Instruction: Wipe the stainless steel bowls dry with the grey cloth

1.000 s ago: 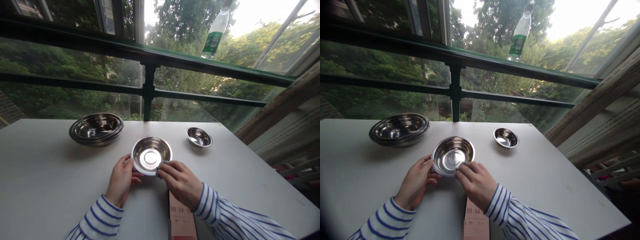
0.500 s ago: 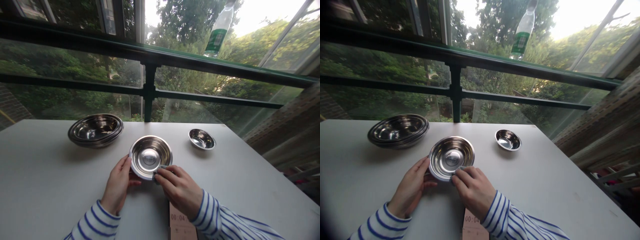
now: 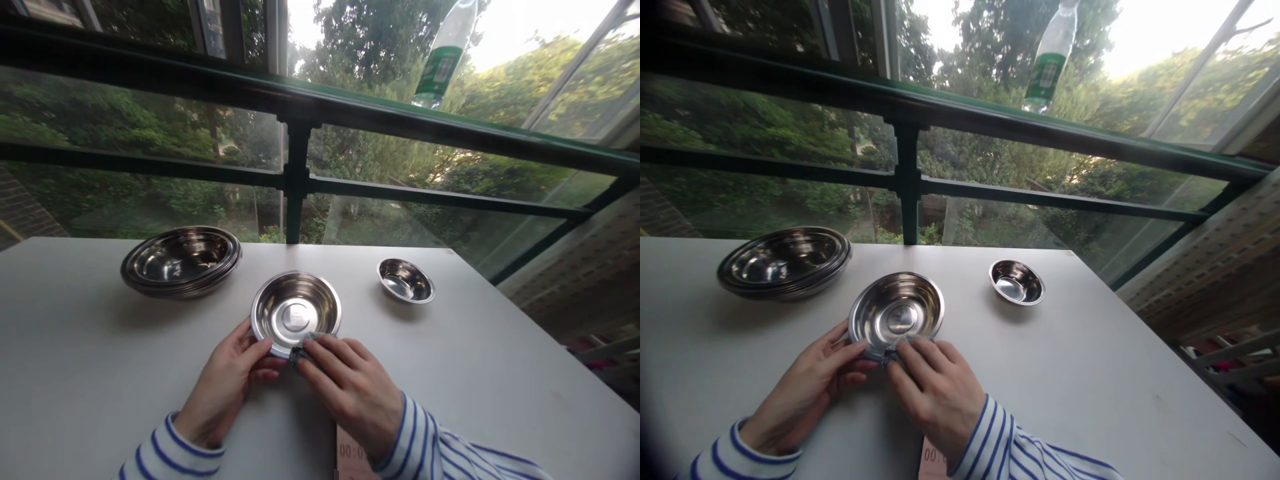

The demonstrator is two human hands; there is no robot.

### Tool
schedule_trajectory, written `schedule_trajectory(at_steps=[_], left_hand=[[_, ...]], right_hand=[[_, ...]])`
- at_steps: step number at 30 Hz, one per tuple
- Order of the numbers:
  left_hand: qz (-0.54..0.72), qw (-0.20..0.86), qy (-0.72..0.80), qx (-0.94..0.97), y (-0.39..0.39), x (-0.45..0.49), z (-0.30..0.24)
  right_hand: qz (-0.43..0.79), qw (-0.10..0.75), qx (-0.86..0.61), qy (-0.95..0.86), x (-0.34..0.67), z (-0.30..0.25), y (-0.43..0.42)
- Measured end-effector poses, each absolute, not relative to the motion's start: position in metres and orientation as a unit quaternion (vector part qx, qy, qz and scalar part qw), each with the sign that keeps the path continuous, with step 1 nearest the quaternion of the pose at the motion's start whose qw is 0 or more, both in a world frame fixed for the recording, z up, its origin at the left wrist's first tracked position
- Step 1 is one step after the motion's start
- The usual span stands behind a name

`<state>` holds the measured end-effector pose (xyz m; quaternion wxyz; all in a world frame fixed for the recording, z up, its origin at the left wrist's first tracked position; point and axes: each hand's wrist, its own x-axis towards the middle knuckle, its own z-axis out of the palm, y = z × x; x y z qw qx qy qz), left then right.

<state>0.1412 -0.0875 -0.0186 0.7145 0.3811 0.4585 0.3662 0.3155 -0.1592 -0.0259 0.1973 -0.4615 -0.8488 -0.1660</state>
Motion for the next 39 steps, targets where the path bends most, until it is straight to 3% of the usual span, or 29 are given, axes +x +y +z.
schedule_trajectory(at_steps=[39], left_hand=[[0.381, 0.680, 0.503, 0.373, -0.084, 0.139, -0.018]], right_hand=[[-0.121, 0.244, -0.464, -0.843, 0.341, -0.030, -0.160]])
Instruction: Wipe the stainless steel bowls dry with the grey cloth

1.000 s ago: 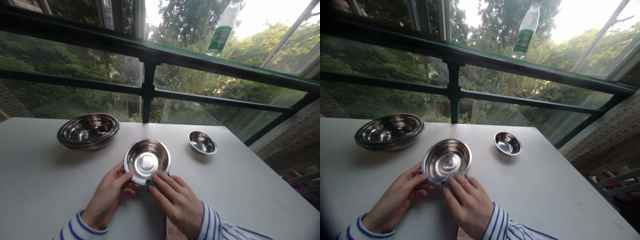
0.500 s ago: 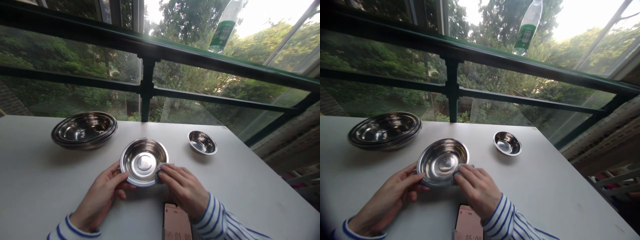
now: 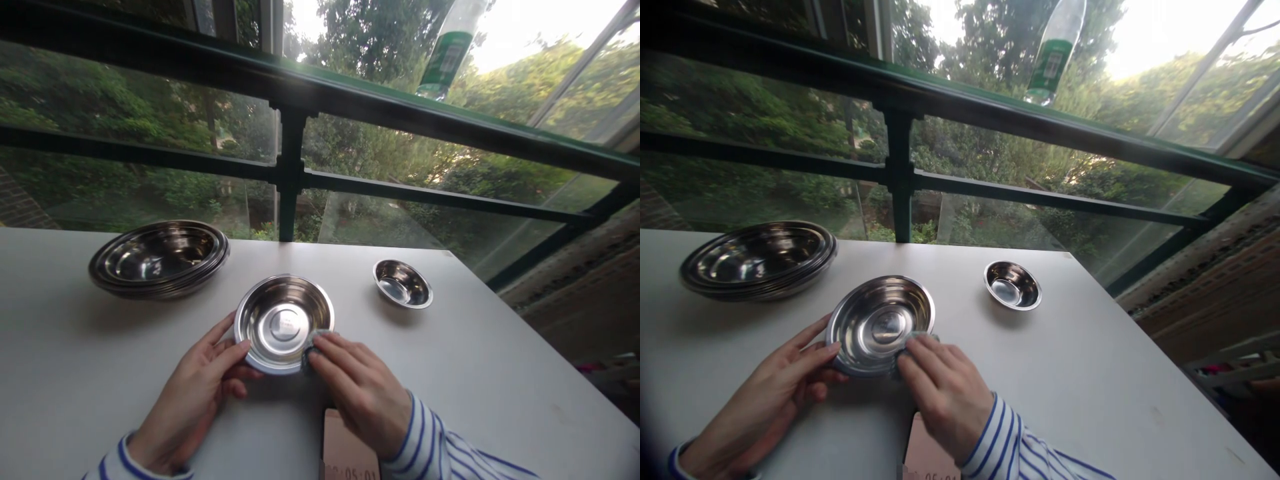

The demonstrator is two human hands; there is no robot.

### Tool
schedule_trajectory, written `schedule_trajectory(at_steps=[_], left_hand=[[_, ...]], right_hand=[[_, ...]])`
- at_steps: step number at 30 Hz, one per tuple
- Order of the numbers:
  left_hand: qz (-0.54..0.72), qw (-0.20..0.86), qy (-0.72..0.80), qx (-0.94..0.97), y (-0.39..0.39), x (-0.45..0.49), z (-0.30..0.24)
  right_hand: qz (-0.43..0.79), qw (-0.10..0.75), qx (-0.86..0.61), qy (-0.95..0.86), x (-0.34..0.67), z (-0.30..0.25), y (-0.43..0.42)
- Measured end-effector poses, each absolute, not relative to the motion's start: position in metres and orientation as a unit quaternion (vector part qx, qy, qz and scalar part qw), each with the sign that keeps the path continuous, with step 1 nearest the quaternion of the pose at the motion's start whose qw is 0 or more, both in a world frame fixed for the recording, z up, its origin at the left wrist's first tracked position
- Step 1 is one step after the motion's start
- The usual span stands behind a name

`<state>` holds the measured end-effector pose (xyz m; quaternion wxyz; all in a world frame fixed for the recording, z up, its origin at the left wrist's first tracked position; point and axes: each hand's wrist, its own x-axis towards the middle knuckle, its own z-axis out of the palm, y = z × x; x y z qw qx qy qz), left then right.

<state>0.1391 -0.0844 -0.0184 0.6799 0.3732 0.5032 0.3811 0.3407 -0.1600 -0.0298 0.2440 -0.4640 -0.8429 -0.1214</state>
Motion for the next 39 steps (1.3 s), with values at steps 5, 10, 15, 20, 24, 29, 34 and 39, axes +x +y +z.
schedule_trajectory(at_steps=[5, 10, 15, 20, 24, 29, 34, 39], left_hand=[[0.381, 0.675, 0.509, 0.374, -0.086, 0.139, -0.016], [0.382, 0.670, 0.503, 0.389, -0.086, 0.138, -0.016], [0.381, 0.669, 0.503, 0.394, -0.087, 0.138, -0.017], [0.388, 0.664, 0.505, 0.392, -0.088, 0.139, -0.017], [0.376, 0.668, 0.502, 0.401, -0.088, 0.138, -0.018], [0.391, 0.658, 0.509, 0.394, -0.088, 0.140, -0.017], [0.387, 0.658, 0.516, 0.388, -0.088, 0.140, -0.014], [0.394, 0.650, 0.520, 0.389, -0.086, 0.139, -0.015]], right_hand=[[-0.112, 0.233, -0.450, -0.855, 0.342, -0.030, -0.159], [-0.111, 0.232, -0.449, -0.856, 0.341, -0.029, -0.160], [-0.094, 0.226, -0.445, -0.862, 0.341, -0.029, -0.161], [-0.096, 0.236, -0.444, -0.859, 0.340, -0.029, -0.162], [-0.087, 0.237, -0.437, -0.863, 0.343, -0.029, -0.160], [-0.087, 0.248, -0.464, -0.846, 0.346, -0.029, -0.161], [-0.086, 0.238, -0.437, -0.863, 0.344, -0.029, -0.161], [-0.080, 0.246, -0.460, -0.849, 0.350, -0.029, -0.159]])
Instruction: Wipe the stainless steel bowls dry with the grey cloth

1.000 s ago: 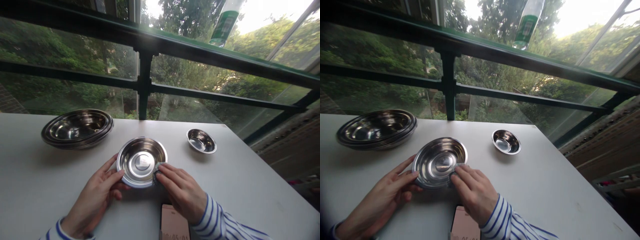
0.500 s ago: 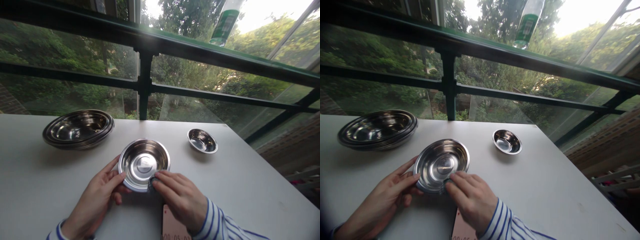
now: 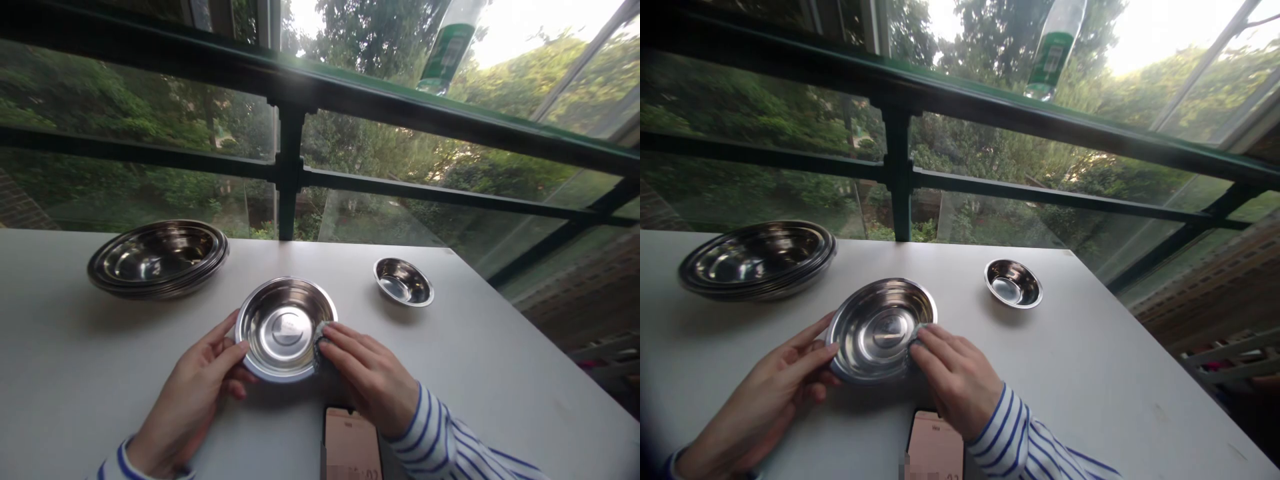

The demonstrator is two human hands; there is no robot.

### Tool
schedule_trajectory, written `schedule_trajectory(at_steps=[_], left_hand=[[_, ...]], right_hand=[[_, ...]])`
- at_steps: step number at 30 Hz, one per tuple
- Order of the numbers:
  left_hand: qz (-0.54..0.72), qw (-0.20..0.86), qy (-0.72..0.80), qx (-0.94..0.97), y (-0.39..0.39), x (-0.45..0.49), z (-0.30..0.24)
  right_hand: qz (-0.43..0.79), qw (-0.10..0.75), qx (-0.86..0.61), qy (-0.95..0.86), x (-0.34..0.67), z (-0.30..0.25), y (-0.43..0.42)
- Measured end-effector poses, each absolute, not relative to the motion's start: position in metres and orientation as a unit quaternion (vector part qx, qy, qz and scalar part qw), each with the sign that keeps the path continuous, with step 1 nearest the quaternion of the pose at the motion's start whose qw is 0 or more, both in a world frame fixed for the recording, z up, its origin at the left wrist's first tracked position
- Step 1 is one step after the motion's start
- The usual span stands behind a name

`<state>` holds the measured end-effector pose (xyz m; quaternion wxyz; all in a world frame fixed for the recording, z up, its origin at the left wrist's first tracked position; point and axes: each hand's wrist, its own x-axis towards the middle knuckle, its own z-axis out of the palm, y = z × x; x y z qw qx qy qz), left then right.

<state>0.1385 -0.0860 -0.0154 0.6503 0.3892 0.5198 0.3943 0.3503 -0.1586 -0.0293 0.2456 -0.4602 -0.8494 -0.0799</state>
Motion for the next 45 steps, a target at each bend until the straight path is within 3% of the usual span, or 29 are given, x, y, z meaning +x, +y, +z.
schedule_trajectory(at_steps=[19, 30, 36, 45], left_hand=[[0.402, 0.648, 0.512, 0.394, -0.084, 0.137, -0.017], [0.402, 0.655, 0.499, 0.401, -0.085, 0.141, -0.017], [0.407, 0.654, 0.493, 0.404, -0.084, 0.140, -0.018], [0.414, 0.652, 0.488, 0.407, -0.087, 0.142, -0.016]], right_hand=[[-0.056, 0.275, -0.494, -0.823, 0.359, -0.033, -0.141], [-0.063, 0.240, -0.533, -0.809, 0.349, -0.032, -0.154], [-0.050, 0.276, -0.521, -0.806, 0.366, -0.035, -0.132], [-0.066, 0.220, -0.508, -0.830, 0.369, -0.027, -0.122]])
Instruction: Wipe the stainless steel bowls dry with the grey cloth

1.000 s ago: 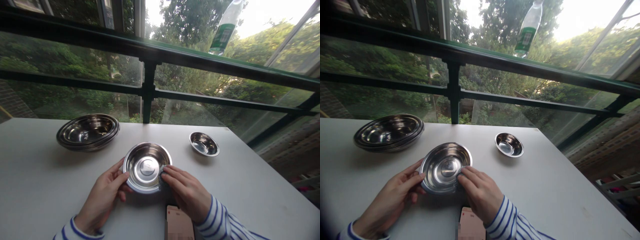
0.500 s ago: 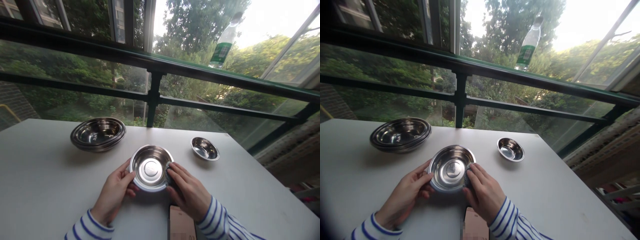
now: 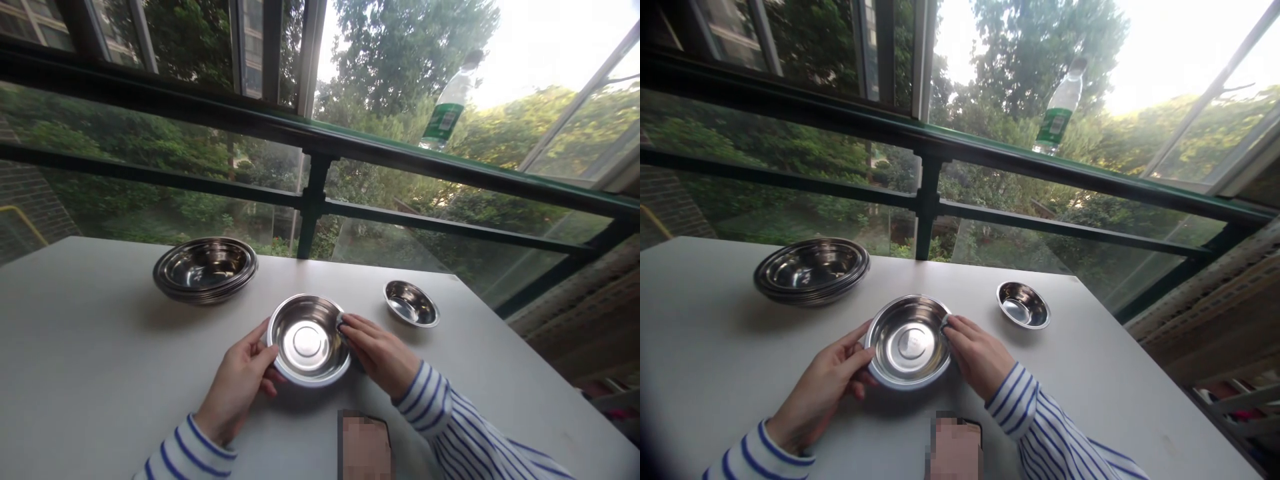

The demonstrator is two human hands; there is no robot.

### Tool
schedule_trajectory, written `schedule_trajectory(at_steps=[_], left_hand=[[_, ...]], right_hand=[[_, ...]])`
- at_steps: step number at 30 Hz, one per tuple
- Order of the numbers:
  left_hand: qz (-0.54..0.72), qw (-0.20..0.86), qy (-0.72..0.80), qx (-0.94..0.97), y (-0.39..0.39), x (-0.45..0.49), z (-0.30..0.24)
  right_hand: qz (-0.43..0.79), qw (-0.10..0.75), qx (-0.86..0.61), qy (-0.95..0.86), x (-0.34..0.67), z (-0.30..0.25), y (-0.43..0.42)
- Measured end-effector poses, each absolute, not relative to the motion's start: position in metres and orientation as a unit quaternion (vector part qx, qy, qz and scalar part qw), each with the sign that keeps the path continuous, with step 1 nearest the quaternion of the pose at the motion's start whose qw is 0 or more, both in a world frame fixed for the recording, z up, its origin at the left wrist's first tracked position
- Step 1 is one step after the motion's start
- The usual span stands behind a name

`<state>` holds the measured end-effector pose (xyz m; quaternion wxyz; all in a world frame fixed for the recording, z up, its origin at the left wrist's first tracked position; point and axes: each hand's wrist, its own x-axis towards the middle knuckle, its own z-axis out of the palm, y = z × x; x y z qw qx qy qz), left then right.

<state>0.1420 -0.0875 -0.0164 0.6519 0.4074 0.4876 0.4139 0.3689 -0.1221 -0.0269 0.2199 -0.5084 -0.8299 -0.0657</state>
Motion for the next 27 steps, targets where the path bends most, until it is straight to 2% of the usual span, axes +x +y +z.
schedule_trajectory(at_steps=[4, 10, 18, 24, 27], left_hand=[[0.422, 0.647, 0.492, 0.402, -0.086, 0.142, -0.019], [0.409, 0.651, 0.488, 0.413, -0.087, 0.144, -0.019], [0.433, 0.644, 0.495, 0.391, -0.087, 0.145, -0.017], [0.419, 0.646, 0.495, 0.401, -0.085, 0.144, -0.021], [0.403, 0.658, 0.481, 0.416, -0.084, 0.143, -0.022]], right_hand=[[-0.065, 0.226, -0.496, -0.836, 0.373, -0.022, -0.104], [-0.069, 0.157, -0.478, -0.861, 0.378, -0.015, -0.118], [-0.031, 0.122, -0.447, -0.885, 0.373, -0.001, -0.056], [-0.027, 0.118, -0.445, -0.887, 0.386, 0.002, -0.087], [-0.035, 0.078, -0.452, -0.888, 0.389, 0.004, -0.087]])
